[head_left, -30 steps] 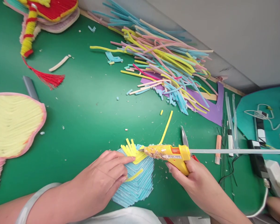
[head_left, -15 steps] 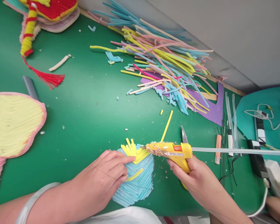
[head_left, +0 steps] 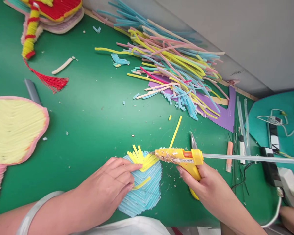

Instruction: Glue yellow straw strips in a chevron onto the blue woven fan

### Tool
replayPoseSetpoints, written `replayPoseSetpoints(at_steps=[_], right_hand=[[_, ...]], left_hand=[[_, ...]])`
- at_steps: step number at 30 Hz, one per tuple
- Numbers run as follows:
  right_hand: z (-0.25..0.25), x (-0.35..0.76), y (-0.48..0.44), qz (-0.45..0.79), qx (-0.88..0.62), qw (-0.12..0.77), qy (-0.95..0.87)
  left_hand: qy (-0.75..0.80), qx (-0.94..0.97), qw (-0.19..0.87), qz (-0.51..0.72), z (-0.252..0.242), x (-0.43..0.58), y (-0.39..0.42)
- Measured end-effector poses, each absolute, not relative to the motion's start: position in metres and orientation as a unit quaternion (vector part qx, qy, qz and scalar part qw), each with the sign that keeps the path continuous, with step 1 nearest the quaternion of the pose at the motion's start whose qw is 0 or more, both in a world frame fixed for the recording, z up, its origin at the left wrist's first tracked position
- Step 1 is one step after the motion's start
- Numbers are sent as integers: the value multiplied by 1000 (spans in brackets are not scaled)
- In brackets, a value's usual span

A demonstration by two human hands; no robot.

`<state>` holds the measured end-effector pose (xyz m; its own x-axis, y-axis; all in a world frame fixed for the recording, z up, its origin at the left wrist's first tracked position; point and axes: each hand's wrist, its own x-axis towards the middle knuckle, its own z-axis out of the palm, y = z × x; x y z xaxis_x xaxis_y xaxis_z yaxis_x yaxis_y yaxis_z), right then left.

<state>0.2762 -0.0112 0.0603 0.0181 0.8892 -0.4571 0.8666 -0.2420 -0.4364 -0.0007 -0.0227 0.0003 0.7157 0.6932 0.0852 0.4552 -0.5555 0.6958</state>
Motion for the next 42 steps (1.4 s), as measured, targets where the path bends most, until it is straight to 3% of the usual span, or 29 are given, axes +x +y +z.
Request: replayPoseSetpoints(at_steps=[12,20,26,34,39,40,42], right_hand=[[61,281,-11,335,-743,20,-579],[60,315,-5,331,-817,99,-462],[45,358,8,242,-852,224,-406],[23,384,18,87,-876,94,-466],[53,368,5,-23,-857,74,-509],[62,358,1,-81,-864,103,-485],[75,332,-6,-78,-857,204,-466]], left_hand=[[342,848,358,191,1,-1,-22],[360,813,413,199,-2,-2,-25],[391,741,484,251,-1,-5,-24],[522,628,507,276,21,-2,-2],[548,598,519,269,35,6,16],[551,598,516,269,37,8,18],[554,600,512,267,39,13,24]])
